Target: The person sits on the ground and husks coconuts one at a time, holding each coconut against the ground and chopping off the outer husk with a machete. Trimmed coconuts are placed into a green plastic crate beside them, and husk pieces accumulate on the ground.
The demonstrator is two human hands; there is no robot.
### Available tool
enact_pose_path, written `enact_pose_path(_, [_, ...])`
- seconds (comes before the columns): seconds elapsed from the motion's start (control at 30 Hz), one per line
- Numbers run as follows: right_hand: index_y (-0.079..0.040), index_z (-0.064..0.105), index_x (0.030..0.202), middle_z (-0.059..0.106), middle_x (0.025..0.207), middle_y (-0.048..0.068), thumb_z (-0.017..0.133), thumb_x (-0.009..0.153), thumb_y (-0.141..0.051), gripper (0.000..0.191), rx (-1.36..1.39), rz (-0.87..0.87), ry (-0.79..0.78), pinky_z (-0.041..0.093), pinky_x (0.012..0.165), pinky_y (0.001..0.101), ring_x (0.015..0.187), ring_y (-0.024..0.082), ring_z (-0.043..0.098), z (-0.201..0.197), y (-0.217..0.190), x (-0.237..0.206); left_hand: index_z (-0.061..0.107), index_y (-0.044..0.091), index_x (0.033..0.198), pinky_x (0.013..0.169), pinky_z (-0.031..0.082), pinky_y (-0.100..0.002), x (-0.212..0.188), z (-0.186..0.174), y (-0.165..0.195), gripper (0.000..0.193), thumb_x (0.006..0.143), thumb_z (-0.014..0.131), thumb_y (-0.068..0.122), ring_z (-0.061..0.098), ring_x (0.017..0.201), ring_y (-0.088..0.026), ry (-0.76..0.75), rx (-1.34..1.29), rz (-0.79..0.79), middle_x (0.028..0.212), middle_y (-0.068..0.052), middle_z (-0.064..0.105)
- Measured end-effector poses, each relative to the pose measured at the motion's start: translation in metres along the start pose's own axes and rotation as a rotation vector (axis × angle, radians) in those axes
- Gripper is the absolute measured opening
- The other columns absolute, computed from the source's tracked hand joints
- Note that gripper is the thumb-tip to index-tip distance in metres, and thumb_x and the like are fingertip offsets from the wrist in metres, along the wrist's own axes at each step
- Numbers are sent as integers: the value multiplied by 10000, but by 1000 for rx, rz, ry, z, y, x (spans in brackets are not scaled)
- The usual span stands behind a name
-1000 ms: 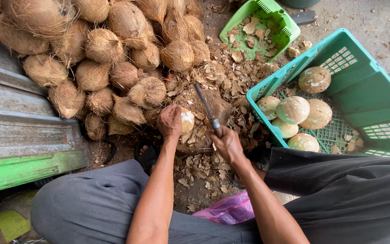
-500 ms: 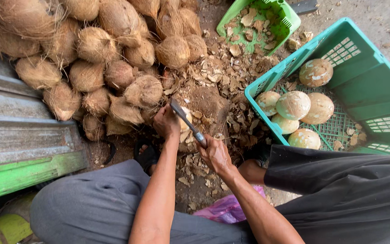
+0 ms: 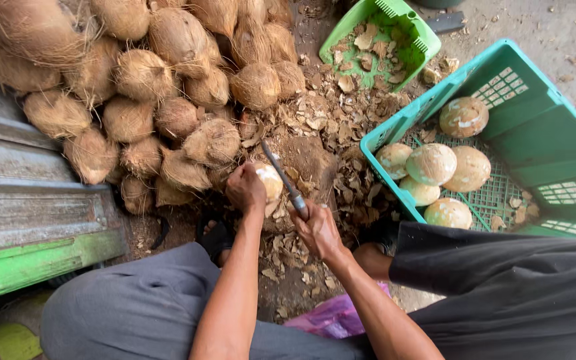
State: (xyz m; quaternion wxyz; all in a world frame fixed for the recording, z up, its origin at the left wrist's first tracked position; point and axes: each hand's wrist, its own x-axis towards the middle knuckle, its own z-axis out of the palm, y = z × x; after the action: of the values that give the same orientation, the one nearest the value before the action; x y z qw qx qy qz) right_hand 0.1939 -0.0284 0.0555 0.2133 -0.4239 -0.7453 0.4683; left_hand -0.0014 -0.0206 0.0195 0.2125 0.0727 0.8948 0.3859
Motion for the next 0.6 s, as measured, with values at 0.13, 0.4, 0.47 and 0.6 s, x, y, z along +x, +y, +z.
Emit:
enact_pose_path(0.13, [-98, 562, 808, 546, 538, 70, 452, 1034, -269, 304, -173, 267, -218, 447, 431, 431, 419, 195, 491, -3, -21, 6, 764, 146, 858, 538, 462, -296, 4, 4, -6, 278, 983, 556, 280, 595, 663, -115, 245, -2, 431, 822, -19, 695])
enact_pose_path(0.4, [-91, 583, 845, 532, 518, 84, 481, 1024, -233, 251, -169, 163, -174, 418, 438, 369, 397, 184, 480, 5, -12, 3, 677, 18, 767, 683, 482, -390, 0, 0, 4, 466, 1051, 618, 382, 630, 775, -232, 15, 30, 100, 894, -124, 706])
enact_pose_path(0.47, [-109, 588, 849, 558, 599, 40, 449, 1012, -214, 239, -33, 370, -246, 427, 409, 380, 436, 162, 474, 6, 1, 8, 741, 90, 828, 673, 481, -389, 1, 0, 3, 334, 961, 650, 383, 632, 771, -214, 88, -41, 92, 932, -80, 698])
enact_pose_path(0.6, [-130, 599, 810, 571, 636, 26, 476, 997, -280, 269, 146, 397, -199, 462, 385, 353, 456, 130, 483, 7, 20, 14, 786, 133, 884, 716, 499, -404, 4, 2, 1, 284, 937, 652, 377, 637, 747, -232, 96, -41, 94, 900, -68, 712])
